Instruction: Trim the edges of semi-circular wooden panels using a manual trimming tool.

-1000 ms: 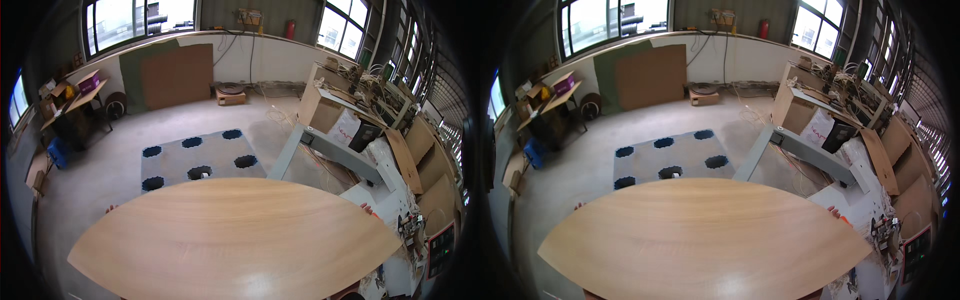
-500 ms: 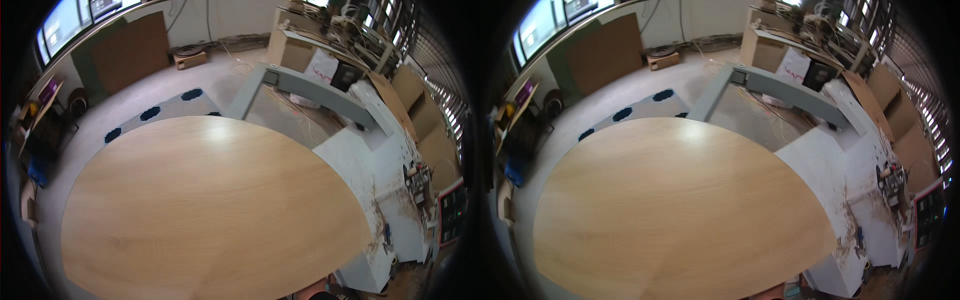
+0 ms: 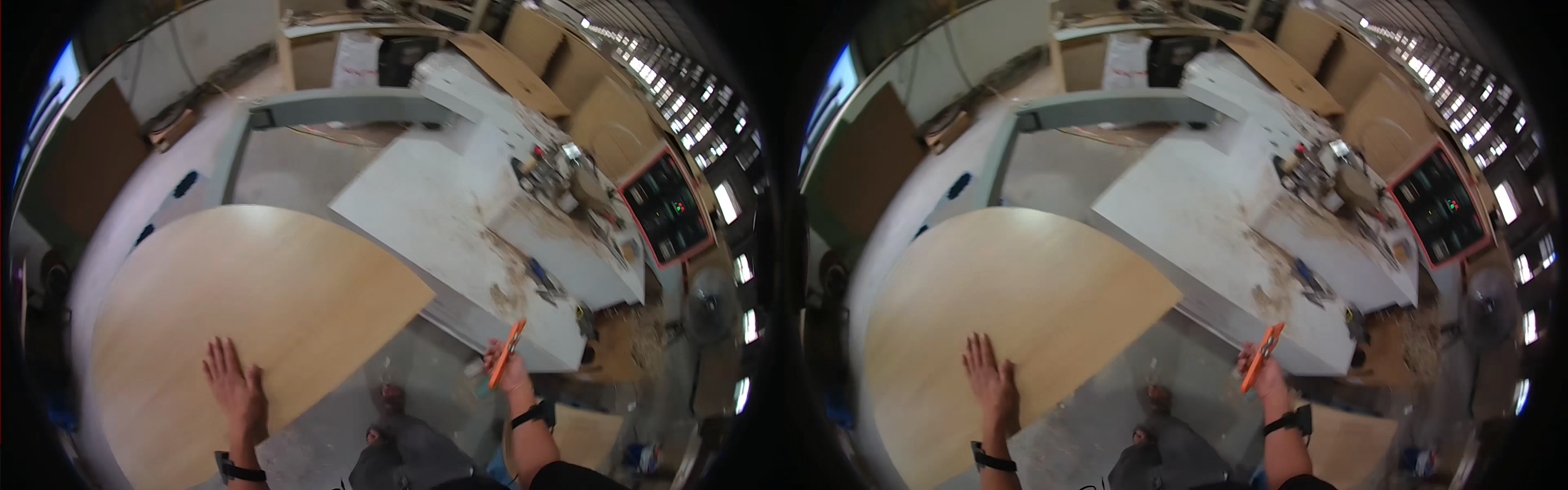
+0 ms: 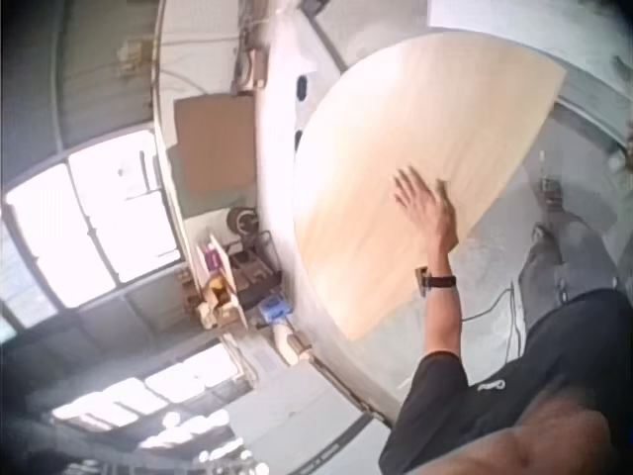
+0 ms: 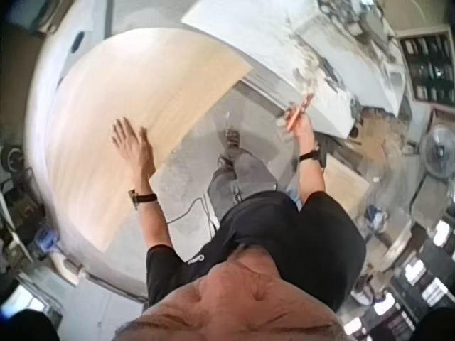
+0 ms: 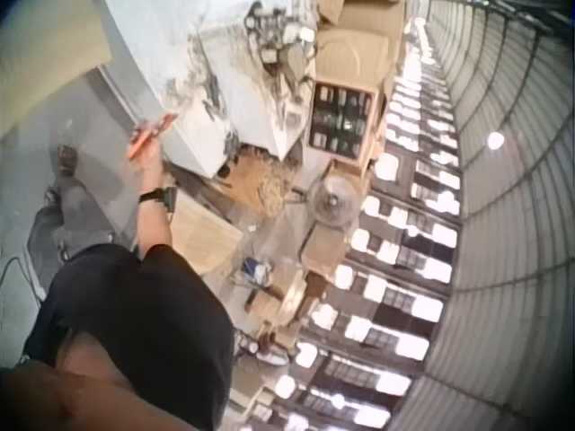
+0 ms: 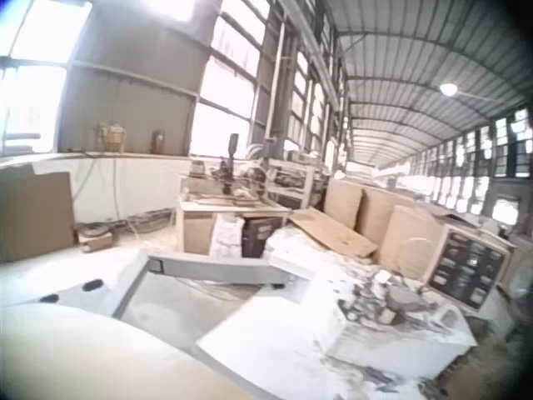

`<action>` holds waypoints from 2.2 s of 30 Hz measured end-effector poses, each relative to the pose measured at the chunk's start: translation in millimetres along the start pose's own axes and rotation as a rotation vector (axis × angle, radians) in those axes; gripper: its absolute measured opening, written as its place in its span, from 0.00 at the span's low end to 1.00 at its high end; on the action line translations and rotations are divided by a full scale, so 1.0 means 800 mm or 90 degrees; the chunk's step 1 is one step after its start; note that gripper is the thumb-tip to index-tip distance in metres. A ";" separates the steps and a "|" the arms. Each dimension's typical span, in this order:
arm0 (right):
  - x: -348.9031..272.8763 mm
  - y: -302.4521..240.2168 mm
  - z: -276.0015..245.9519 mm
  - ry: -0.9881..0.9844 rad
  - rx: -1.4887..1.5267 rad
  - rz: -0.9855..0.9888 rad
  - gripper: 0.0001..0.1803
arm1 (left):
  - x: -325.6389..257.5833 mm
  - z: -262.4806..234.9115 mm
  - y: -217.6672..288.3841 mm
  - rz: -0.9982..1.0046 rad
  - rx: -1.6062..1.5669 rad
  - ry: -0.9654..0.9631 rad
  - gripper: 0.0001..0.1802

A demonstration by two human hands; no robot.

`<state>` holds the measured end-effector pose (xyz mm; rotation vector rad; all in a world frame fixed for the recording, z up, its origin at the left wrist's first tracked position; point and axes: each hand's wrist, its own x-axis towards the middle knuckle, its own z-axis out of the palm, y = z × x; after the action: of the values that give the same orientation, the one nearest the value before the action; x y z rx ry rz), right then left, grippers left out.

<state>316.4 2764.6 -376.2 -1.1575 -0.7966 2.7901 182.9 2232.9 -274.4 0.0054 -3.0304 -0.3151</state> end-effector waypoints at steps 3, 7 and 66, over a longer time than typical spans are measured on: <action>-0.097 -0.067 -0.050 0.074 -0.106 -0.084 0.16 | -0.003 0.005 -0.003 0.013 0.037 -0.004 0.36; -0.199 -0.083 -0.129 0.123 -0.185 -0.173 0.15 | -0.027 0.007 -0.013 0.065 0.047 0.000 0.36; -0.011 0.048 0.362 -0.316 -0.541 -0.077 0.14 | -0.047 -0.007 0.062 0.208 -0.036 -0.110 0.47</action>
<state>136.6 2599.4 -215.4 -0.3564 -2.1356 2.6819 221.1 2280.7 -262.4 -0.5423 -3.1151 -0.3879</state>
